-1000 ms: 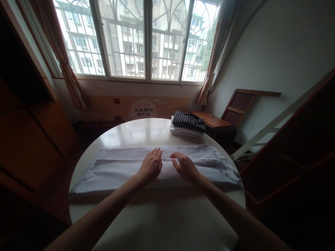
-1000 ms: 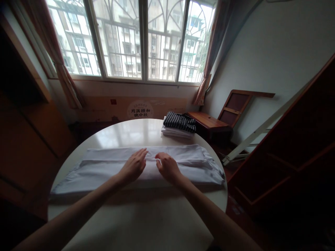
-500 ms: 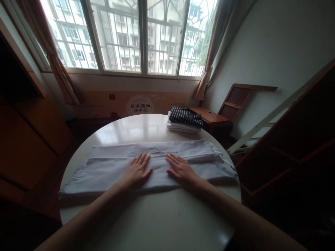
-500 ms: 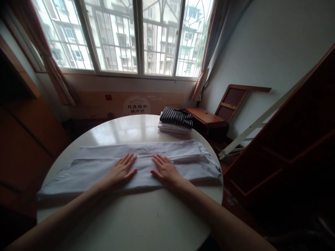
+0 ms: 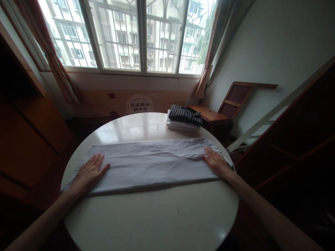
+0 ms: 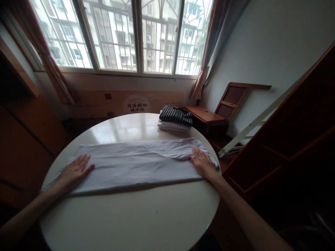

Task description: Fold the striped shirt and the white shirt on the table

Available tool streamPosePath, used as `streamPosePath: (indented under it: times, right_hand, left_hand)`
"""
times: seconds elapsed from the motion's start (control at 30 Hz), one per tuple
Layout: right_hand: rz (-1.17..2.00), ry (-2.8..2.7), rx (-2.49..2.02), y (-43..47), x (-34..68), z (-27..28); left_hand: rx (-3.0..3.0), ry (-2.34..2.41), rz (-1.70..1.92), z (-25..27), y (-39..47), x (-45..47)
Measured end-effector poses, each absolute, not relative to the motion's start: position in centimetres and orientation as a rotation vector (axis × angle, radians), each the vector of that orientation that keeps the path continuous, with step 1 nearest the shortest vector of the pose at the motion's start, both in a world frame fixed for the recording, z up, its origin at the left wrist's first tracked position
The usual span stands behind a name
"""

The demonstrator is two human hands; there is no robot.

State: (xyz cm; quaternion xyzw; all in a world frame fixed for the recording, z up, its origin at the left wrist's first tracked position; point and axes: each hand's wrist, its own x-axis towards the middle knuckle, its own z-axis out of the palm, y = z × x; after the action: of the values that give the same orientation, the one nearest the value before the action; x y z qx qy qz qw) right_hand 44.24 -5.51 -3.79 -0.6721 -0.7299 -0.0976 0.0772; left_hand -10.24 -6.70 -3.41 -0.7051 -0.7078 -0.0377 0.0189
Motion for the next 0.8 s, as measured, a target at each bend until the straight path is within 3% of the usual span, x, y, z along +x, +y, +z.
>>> streamPosePath:
  times: [0.63,0.8]
  right_hand:
    - [-0.271,-2.136,-2.019,-5.1,44.4,-4.2]
    - [-0.297,-2.134,-1.989,-5.0,44.7,-4.4]
  left_hand:
    - [-2.024,-2.346,-0.317,-3.7,-6.3,-12.6]
    - [-1.71,-2.464,-0.449,-3.0,-6.8,-12.7]
